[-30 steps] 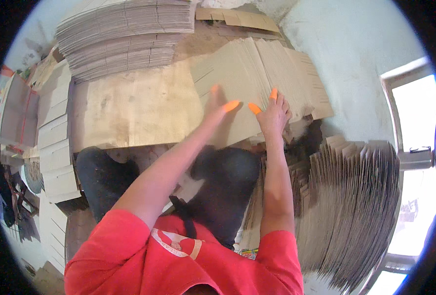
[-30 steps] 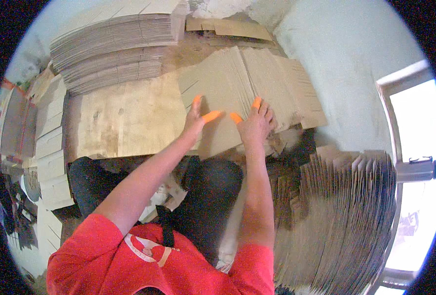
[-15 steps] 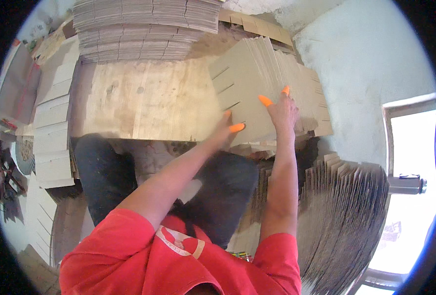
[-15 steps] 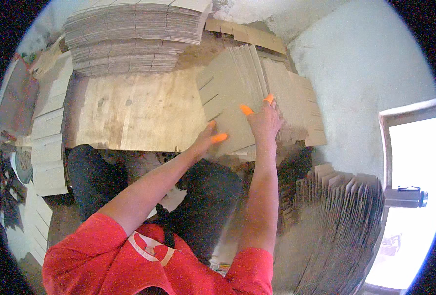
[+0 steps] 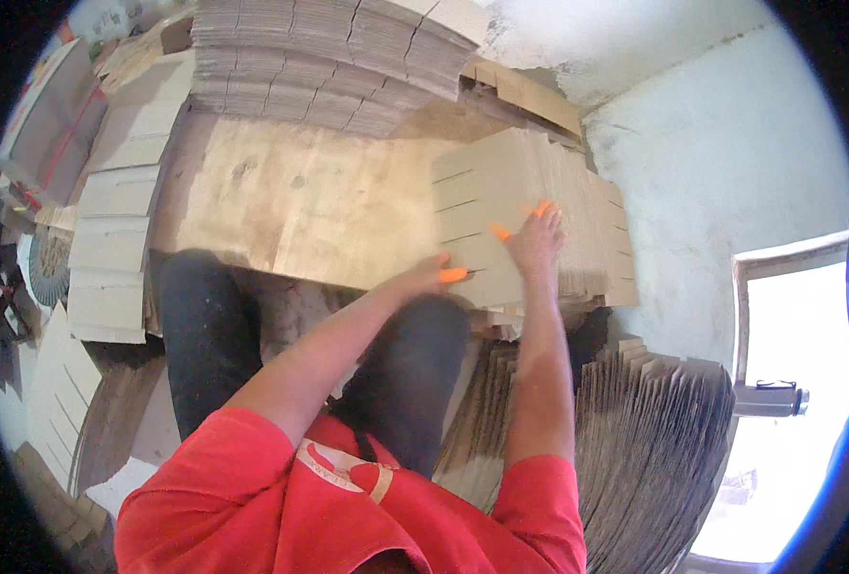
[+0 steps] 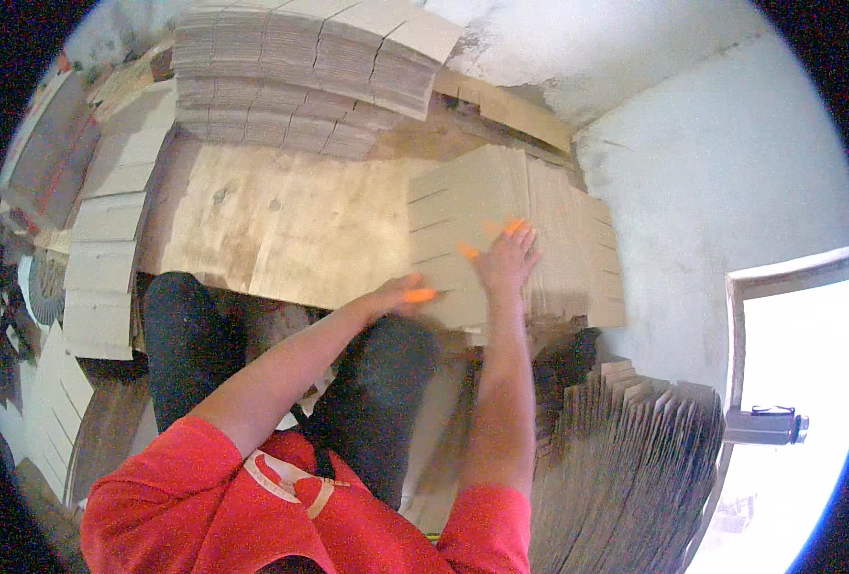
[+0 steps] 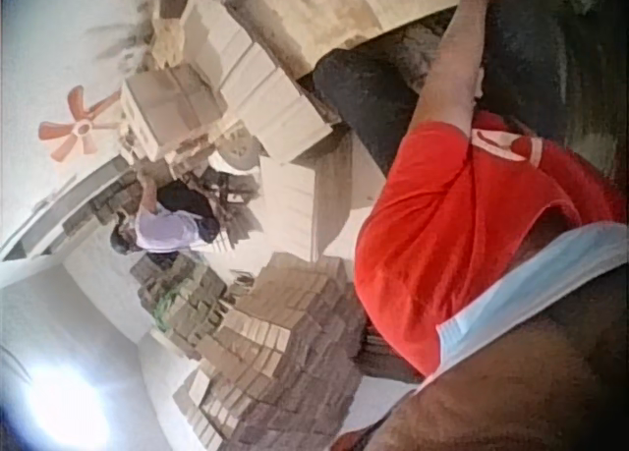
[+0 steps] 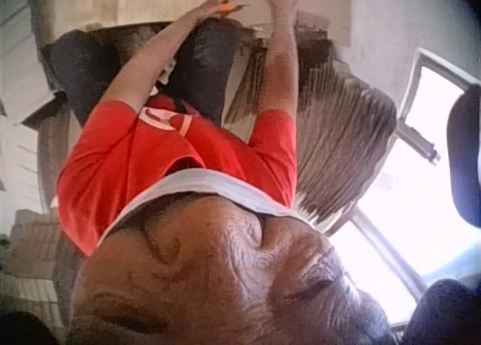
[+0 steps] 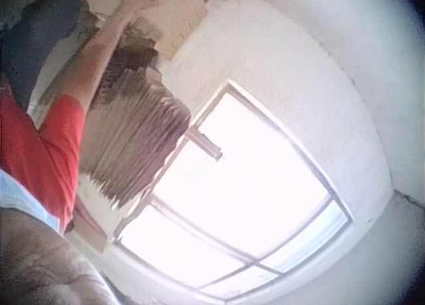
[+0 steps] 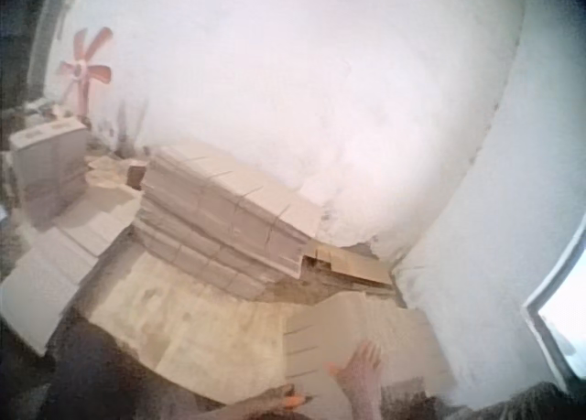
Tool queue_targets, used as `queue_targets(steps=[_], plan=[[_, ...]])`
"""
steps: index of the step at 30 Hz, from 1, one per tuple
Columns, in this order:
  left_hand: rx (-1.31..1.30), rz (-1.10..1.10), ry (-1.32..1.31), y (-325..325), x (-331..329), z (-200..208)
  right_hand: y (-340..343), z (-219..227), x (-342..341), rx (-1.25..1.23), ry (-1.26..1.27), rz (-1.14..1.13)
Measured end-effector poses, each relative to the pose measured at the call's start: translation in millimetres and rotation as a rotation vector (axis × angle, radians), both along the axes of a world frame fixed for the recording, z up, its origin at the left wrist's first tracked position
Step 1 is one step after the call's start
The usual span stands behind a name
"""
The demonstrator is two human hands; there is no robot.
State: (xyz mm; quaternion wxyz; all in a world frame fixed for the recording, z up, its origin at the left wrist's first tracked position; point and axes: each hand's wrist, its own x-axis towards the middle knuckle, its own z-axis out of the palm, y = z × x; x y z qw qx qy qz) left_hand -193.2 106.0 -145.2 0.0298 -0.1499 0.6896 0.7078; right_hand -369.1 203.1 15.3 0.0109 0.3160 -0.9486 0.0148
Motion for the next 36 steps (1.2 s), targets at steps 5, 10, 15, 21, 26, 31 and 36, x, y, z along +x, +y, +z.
queue_targets(steps=[5, 10, 15, 21, 26, 31, 36], plan=[[0.185, 0.055, -0.014, -18.3, 9.5, 13.9, -25.1, 19.9, 14.0, -0.073, -0.024, 0.039], [0.377, 0.197, 0.083, -15.5, 20.3, 1.4, -12.0, -4.9, 35.5, 0.156, 0.219, 0.003], [0.747, 0.358, 0.332, -33.7, 87.8, 49.3, -6.6, -23.3, 32.1, -0.703, -0.017, 0.037], [0.947, 0.205, 0.863, -69.0, 200.1, 144.2, -67.1, -38.5, 175.1, -1.56, -1.606, 0.035], [0.874, 0.16, 0.866, -42.0, 257.2, 185.6, -84.2, -24.3, 282.4, -1.461, -2.538, 0.432], [0.939, 0.165, 0.851, -22.8, 286.7, 182.0, -90.1, 3.6, 341.0, -1.239, -2.406, 0.706], [0.948, 0.162, 0.825, -14.6, 296.7, 170.7, -97.6, -35.5, 370.9, -1.186, -2.572, 1.024]])
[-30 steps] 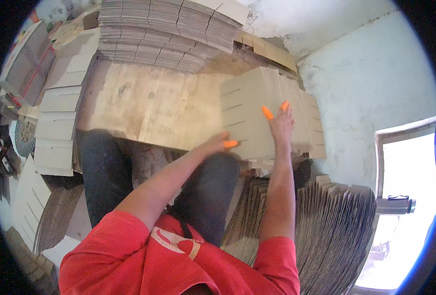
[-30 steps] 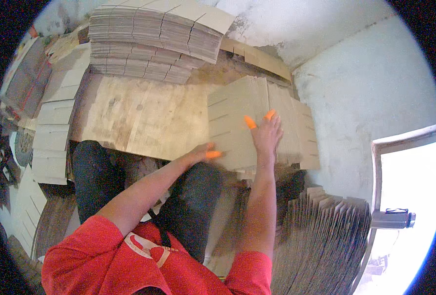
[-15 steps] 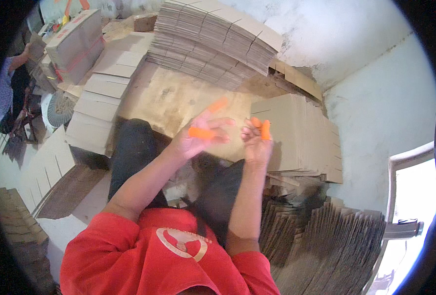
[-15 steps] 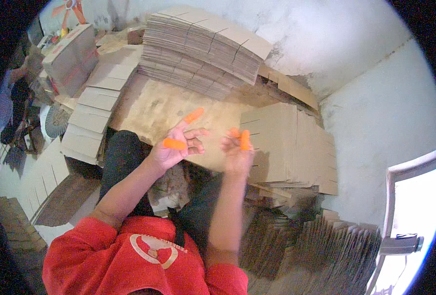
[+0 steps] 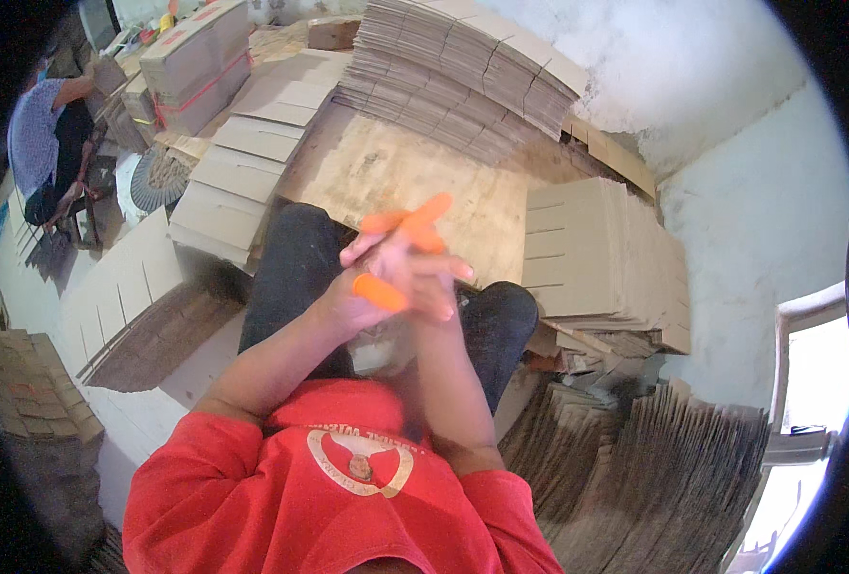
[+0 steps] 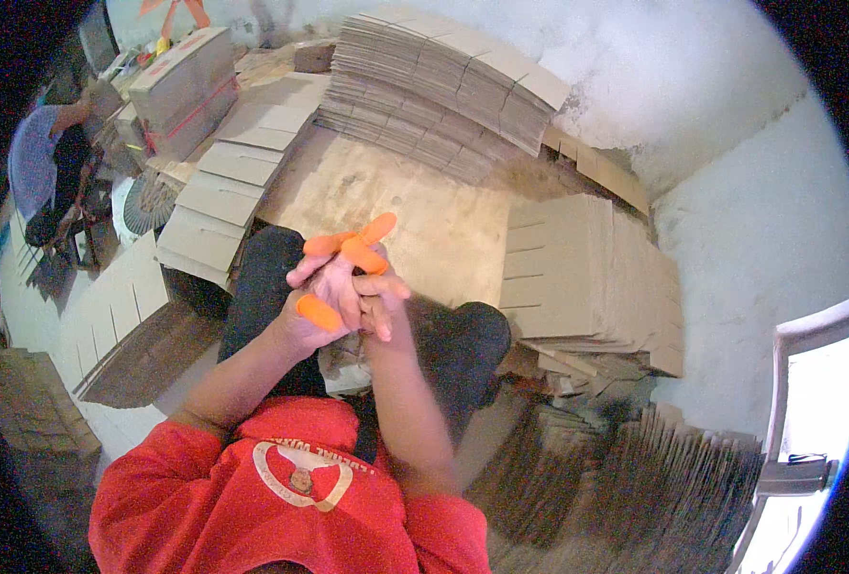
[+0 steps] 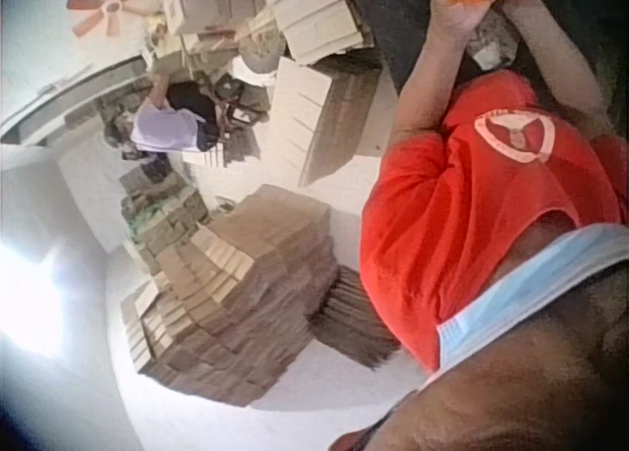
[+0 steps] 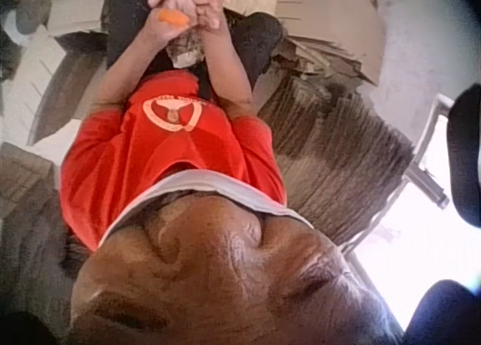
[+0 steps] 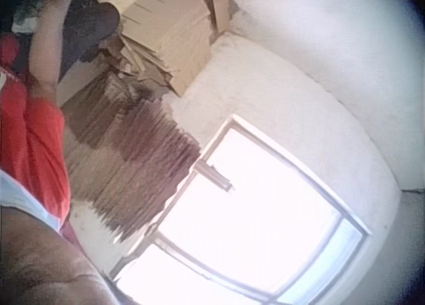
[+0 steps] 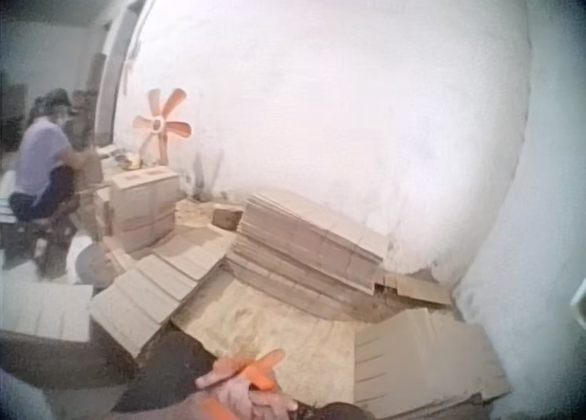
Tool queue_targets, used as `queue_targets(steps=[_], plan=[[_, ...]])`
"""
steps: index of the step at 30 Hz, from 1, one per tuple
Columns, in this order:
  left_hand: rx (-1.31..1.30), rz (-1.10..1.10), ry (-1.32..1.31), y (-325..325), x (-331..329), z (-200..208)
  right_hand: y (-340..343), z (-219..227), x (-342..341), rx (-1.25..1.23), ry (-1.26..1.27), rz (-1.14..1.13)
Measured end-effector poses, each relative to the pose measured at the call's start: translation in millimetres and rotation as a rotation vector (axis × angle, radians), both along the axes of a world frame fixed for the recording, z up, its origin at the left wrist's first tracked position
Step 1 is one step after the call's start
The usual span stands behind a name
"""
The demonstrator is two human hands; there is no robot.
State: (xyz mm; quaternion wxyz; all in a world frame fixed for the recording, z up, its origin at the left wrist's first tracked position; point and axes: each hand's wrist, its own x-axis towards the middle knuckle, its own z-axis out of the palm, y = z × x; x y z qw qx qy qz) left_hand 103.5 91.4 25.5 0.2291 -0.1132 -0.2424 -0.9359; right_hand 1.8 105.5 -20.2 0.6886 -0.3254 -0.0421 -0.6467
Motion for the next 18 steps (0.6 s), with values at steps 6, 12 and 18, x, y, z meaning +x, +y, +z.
queue_targets(steps=[6, 12, 18], plan=[[-0.017, 0.013, -0.029, 5.7, 10.7, -14.5, -3.1, -7.1, 20.8, -0.144, 0.018, 0.042], [-0.063, 0.04, -0.095, 4.8, 13.8, -38.3, -2.4, -22.0, 44.9, -0.262, 0.018, 0.037], [-0.393, 0.383, -0.399, -2.6, 80.3, -42.2, 28.0, -71.2, 10.9, 0.438, 0.048, 0.09]])
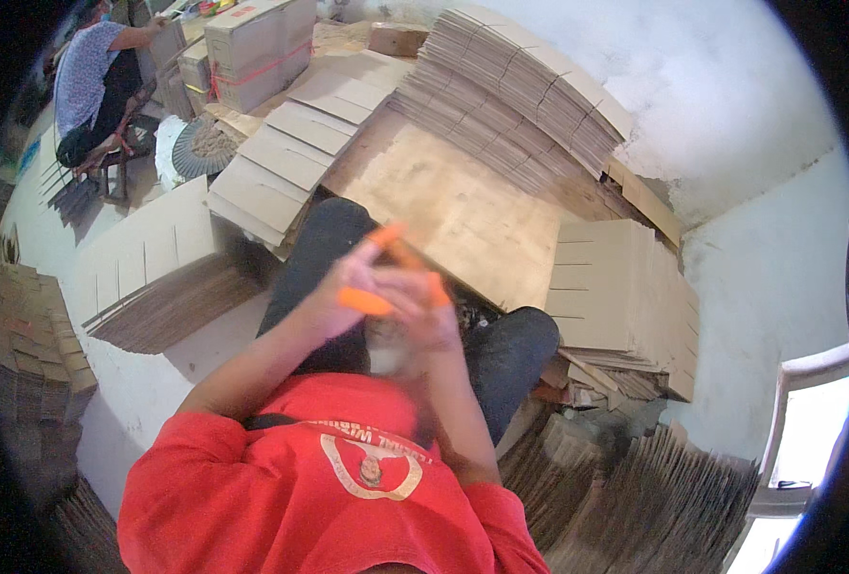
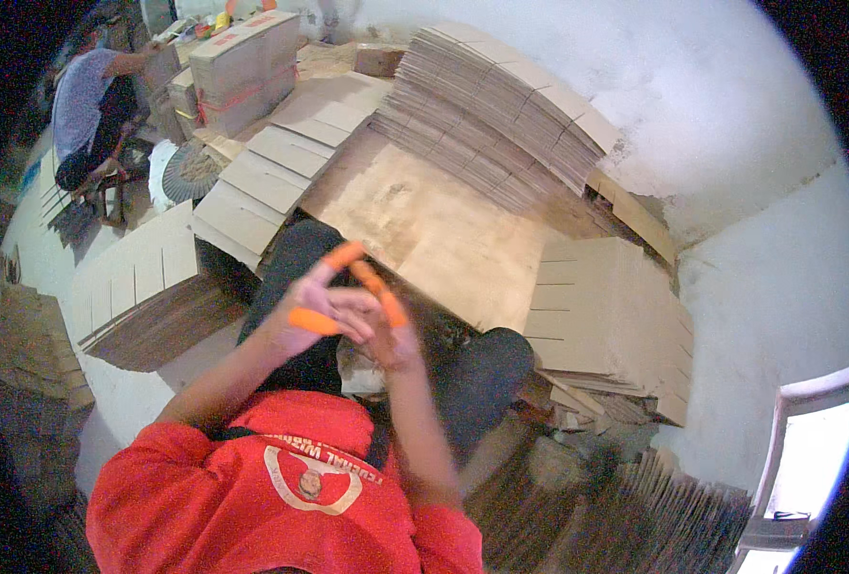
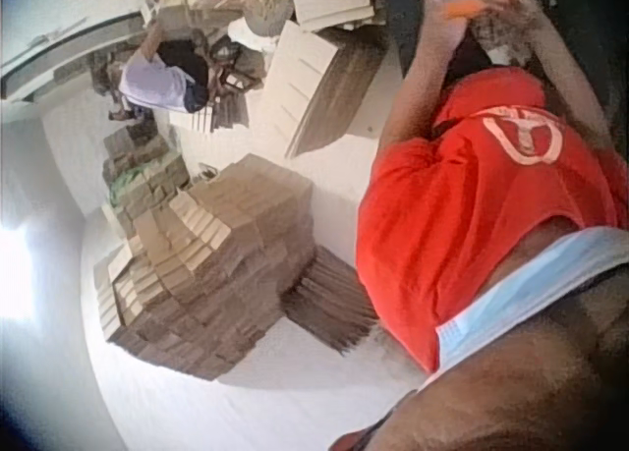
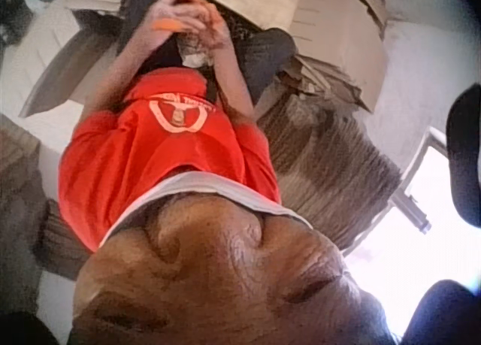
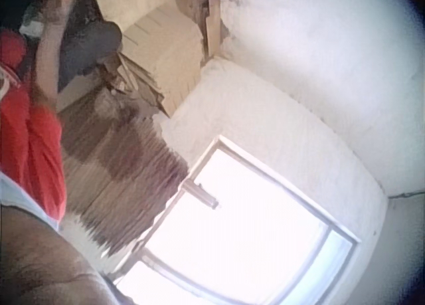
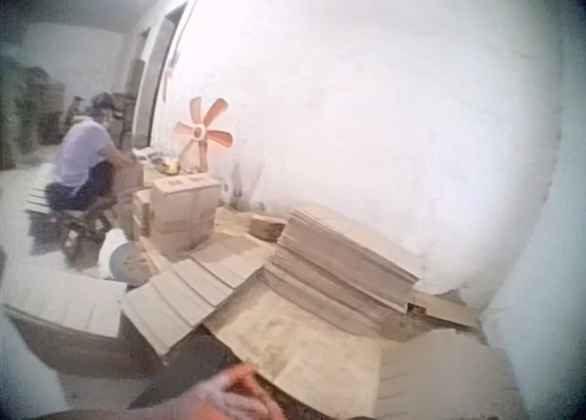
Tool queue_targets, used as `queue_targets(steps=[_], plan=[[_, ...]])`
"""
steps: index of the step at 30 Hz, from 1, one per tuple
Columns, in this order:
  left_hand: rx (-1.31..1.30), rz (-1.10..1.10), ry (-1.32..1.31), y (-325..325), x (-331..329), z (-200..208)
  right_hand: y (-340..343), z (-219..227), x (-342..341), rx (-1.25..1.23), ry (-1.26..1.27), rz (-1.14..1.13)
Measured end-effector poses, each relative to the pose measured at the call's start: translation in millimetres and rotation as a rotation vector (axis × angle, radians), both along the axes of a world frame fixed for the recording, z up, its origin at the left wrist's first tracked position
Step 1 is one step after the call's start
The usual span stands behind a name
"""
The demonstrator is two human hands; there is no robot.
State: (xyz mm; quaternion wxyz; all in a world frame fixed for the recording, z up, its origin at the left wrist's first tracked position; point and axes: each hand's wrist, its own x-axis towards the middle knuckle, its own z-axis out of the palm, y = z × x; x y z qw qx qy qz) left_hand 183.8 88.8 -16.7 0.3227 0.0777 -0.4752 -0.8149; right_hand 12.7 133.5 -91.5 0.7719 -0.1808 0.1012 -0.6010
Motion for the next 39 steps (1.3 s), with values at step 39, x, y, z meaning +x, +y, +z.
queue_targets(steps=[39], plan=[[0.365, 1.496, -0.802, -77.0, 118.1, -146.6, 27.7, 9.6, -139.0, 0.43, 0.317, -0.558]])
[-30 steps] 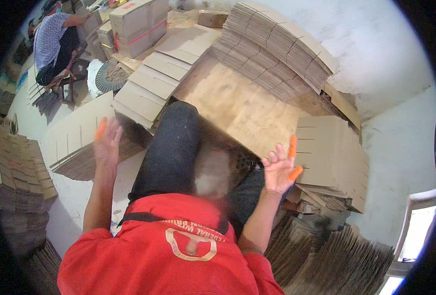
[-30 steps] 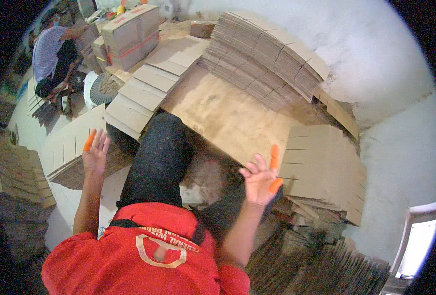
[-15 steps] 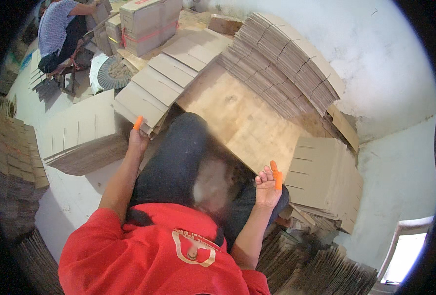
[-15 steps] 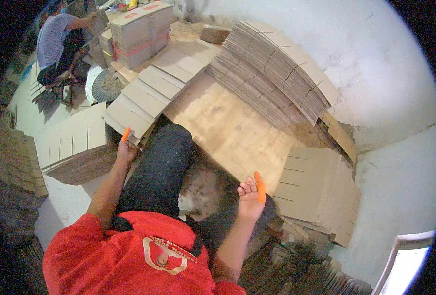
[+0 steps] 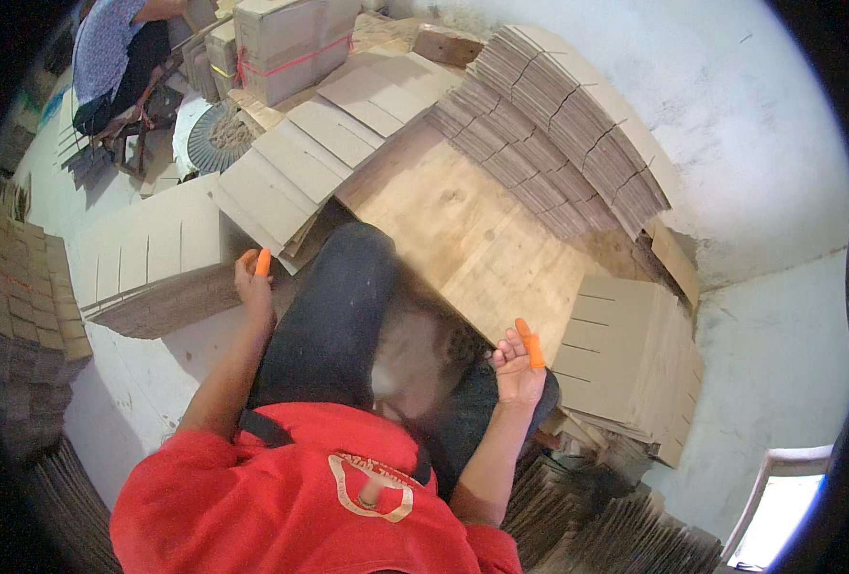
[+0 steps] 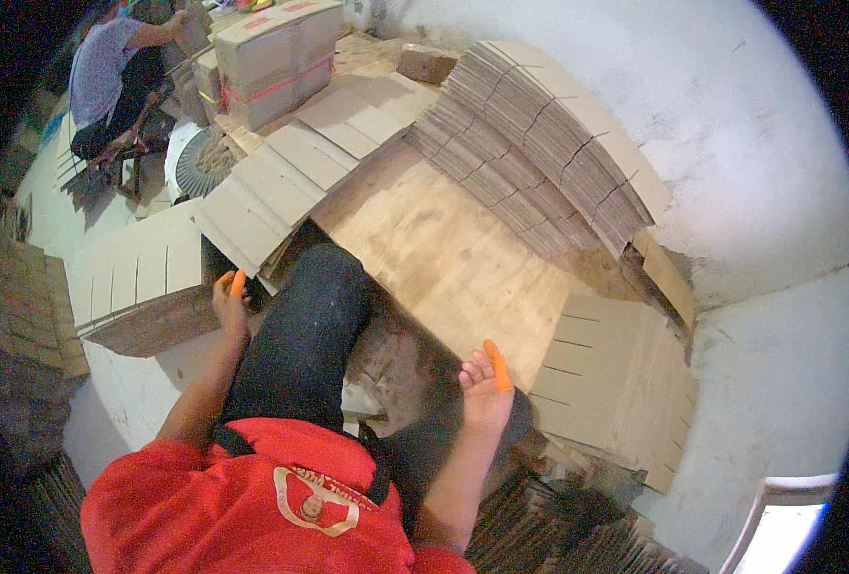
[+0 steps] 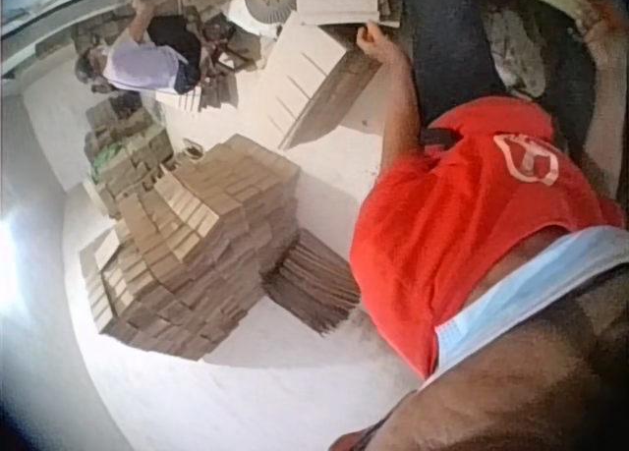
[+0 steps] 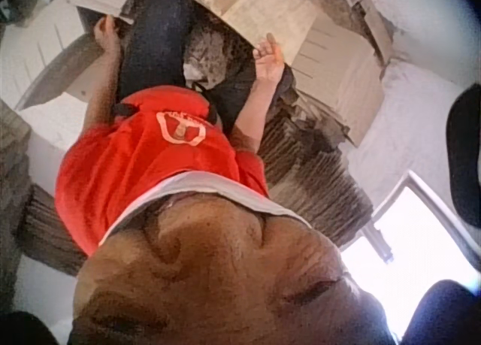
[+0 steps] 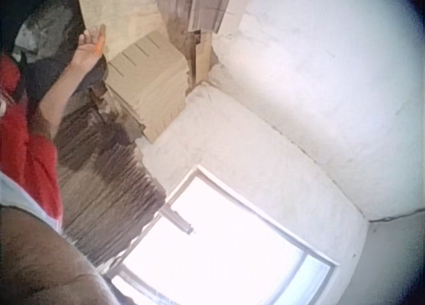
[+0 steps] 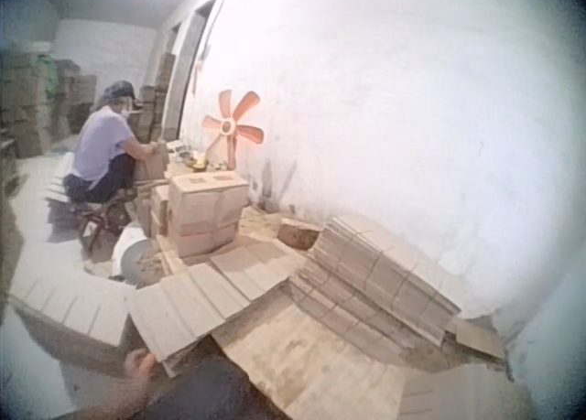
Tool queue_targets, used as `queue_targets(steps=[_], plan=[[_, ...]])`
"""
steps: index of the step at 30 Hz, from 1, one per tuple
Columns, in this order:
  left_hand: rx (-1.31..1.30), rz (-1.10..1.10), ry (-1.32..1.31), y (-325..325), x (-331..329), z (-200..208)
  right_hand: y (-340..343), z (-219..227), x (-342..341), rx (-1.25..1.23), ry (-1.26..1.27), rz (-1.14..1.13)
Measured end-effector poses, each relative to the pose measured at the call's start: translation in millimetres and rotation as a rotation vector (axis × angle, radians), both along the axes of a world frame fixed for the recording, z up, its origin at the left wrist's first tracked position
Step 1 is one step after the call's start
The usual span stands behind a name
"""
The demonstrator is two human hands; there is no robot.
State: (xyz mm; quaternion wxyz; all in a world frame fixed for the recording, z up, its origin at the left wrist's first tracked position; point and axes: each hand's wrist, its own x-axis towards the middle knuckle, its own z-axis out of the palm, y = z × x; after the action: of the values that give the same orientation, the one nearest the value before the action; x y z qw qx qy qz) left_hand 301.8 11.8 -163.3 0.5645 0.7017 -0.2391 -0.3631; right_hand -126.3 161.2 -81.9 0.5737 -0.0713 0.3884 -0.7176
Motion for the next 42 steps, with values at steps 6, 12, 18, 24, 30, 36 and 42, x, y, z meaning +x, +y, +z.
queue_targets(steps=[6, 12, 18, 24, 30, 36, 42], plan=[[-0.524, -0.8, -1.086, -59.0, -34.0, 106.0, -71.6, 24.0, 0.8, -0.109, 0.091, 0.152], [-0.465, -1.289, -1.85, -211.2, -134.1, 83.2, -111.1, -39.8, 17.2, 0.215, -0.007, 0.186], [-0.421, -1.223, -2.049, -262.6, -145.8, 49.0, -112.6, -6.1, 21.3, 0.317, 0.159, 0.25], [0.073, -1.064, -2.011, -329.4, -131.1, 22.6, -115.0, 14.0, 15.3, 0.262, 0.132, 0.27], [-0.36, -1.1, -1.766, -297.9, -122.9, 27.0, -120.2, 18.4, 14.0, 0.237, 0.166, 0.294], [0.184, -1.461, -0.649, -117.6, -150.7, 129.3, -114.5, 12.8, 2.7, 0.22, 0.229, 0.206], [-0.35, -1.35, -1.273, -0.5, -97.1, 124.9, -117.6, 0.0, 5.4, 0.194, 0.365, 0.323]])
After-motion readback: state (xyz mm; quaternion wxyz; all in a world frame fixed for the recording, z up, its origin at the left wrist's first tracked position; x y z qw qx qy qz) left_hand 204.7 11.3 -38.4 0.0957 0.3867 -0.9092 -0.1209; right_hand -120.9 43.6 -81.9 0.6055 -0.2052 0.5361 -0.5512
